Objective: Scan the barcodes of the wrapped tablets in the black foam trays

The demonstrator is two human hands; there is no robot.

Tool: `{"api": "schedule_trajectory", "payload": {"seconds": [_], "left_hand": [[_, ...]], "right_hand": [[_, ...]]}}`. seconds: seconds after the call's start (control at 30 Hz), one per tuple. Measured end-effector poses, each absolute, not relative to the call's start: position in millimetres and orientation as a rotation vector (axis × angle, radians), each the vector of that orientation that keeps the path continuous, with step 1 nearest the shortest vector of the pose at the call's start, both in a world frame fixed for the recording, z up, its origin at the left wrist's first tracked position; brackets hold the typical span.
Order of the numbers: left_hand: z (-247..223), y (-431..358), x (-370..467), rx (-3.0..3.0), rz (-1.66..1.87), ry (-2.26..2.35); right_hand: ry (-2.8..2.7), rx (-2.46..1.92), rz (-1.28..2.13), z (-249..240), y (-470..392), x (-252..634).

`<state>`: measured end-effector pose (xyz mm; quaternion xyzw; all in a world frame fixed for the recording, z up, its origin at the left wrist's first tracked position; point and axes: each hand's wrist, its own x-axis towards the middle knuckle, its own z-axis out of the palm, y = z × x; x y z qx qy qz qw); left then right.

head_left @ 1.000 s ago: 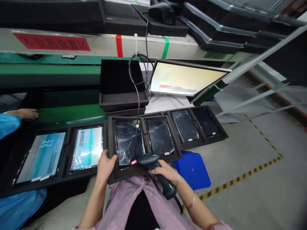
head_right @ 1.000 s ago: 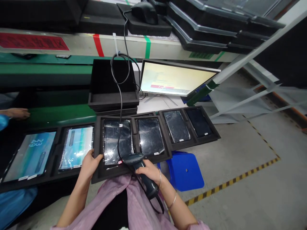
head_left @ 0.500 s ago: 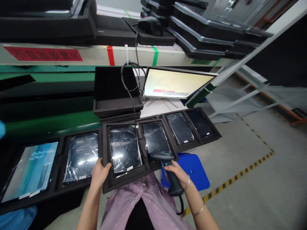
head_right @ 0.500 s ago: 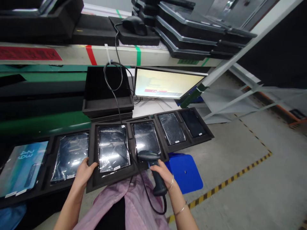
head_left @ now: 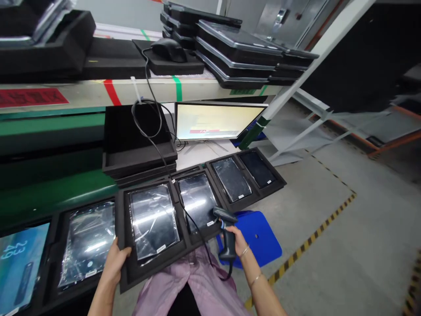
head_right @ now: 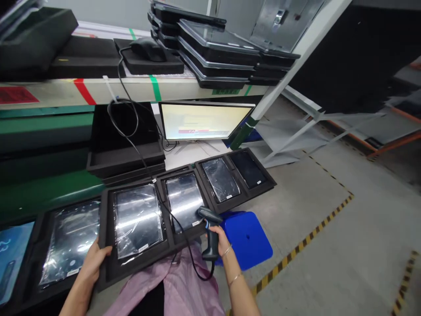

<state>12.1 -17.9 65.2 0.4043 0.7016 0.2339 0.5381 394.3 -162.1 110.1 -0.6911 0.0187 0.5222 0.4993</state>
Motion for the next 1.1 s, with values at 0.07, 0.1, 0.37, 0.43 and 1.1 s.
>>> {"api": "schedule_trajectory", "payload": {"seconds": [0.07, 0.1, 0.37, 0.43, 1.1], "left_hand": [[66.0, -28.4, -1.2, 0.872, 0.588, 1.645], [66.3, -35.0, -9.2, 0.815, 0.606, 1.649], [82.3, -51.8, 26.9, 0.628, 0.740, 1.753], [90.9, -36.6, 83.2, 0.677, 0.768, 1.667], [108.9, 0.1, 407.2, 1.600, 0.176, 1.369]], "right_hand": [[0.004, -1.663, 1.271, 120.6, -166.8, 390.3], [-0.047, -1.661, 1.287, 127.8, -169.8, 389.0], [-0.348, -1.714, 1.119, 180.6, -166.9, 437.1], [-0.271, -1.726, 1.054, 188.9, -161.5, 475.6], [0.086, -1.659, 0.624, 154.1, -152.5, 775.7]]}}
